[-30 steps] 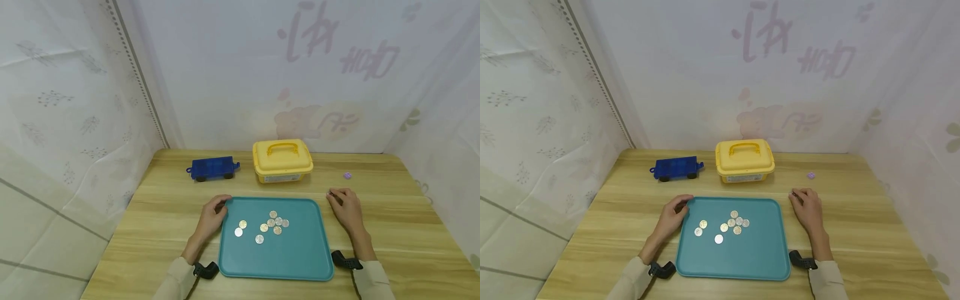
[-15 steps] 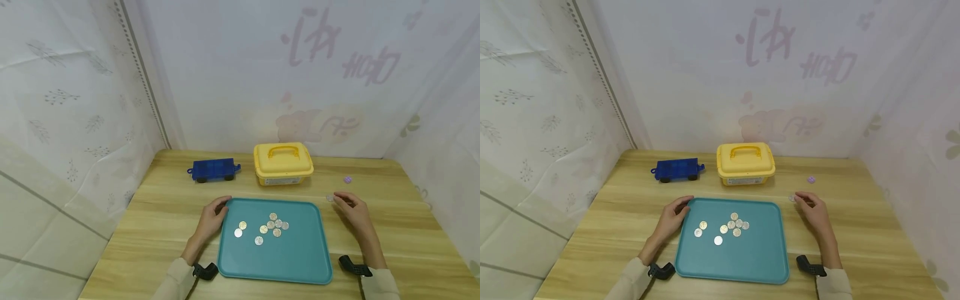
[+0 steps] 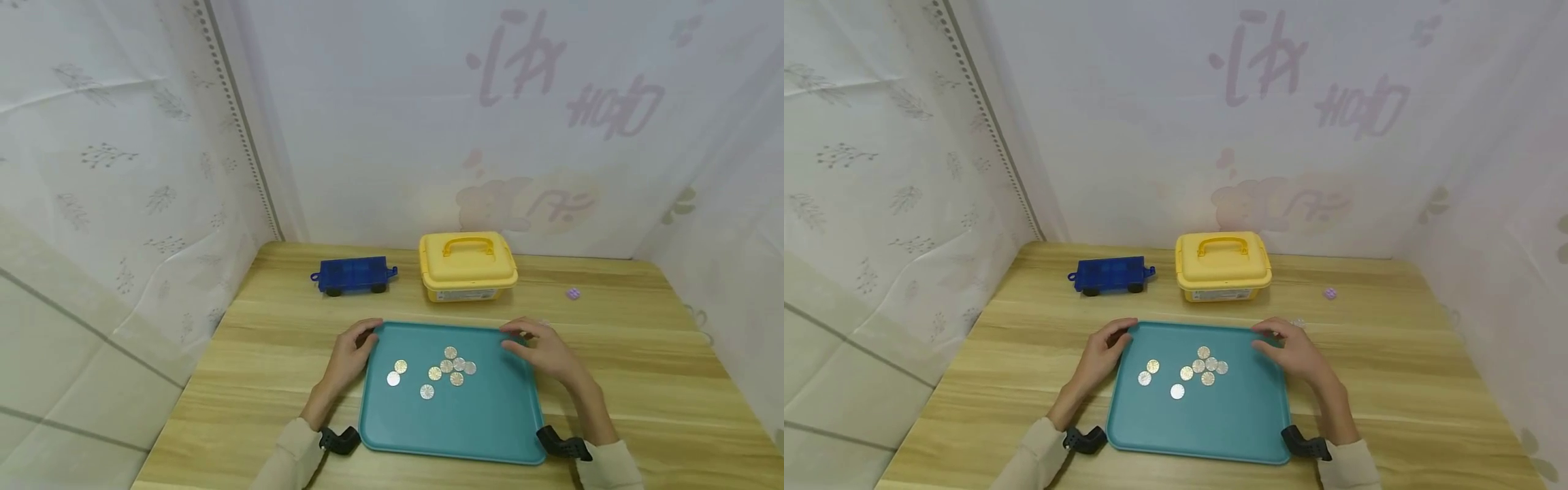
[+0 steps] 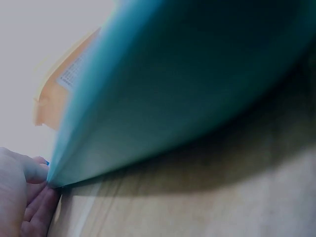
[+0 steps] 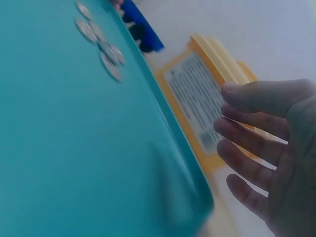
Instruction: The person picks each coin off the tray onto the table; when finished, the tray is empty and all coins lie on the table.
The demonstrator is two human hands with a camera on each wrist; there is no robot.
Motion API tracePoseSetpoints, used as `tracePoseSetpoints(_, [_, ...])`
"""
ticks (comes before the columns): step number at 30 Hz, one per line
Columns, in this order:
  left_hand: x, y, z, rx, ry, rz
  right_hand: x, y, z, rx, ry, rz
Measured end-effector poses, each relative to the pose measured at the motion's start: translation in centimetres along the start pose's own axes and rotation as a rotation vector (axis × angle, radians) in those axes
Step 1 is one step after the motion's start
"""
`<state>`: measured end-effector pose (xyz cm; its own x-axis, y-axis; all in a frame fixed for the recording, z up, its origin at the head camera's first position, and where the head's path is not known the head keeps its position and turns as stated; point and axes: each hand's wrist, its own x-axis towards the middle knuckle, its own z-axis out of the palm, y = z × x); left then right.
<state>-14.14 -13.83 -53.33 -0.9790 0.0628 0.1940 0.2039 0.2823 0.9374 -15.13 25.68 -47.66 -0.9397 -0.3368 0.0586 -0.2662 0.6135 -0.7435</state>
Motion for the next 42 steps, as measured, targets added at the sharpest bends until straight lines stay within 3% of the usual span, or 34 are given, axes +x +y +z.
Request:
tracePoseSetpoints(8, [0.1, 0.1, -0.1, 0.015, -0.024, -0.019, 0.2, -0.5, 2.3, -0.004, -0.133, -0.021])
tracePoseSetpoints(14, [0.1, 0.1, -0.1, 0.016, -0.016, -0.031, 0.4, -0.9, 3.7, -0.041, -0.185, -0.037])
tracePoseSetpoints(19, [0.0, 0.8, -0.1, 0.032, -0.02, -0.042, 0.5, -1.2, 4.6, -0.058, -0.184, -0.072])
tracePoseSetpoints(26, [-0.5, 3.8, -0.6, 0.014, -0.046, -0.038, 0.7, -1.2, 5.5, -0.076, -0.179, -0.109])
tracePoseSetpoints(42, [-0.5, 3.9, -0.5, 0.005, -0.034, -0.033, 1.0, -1.5, 5.8, -0.09, -0.162, -0.084])
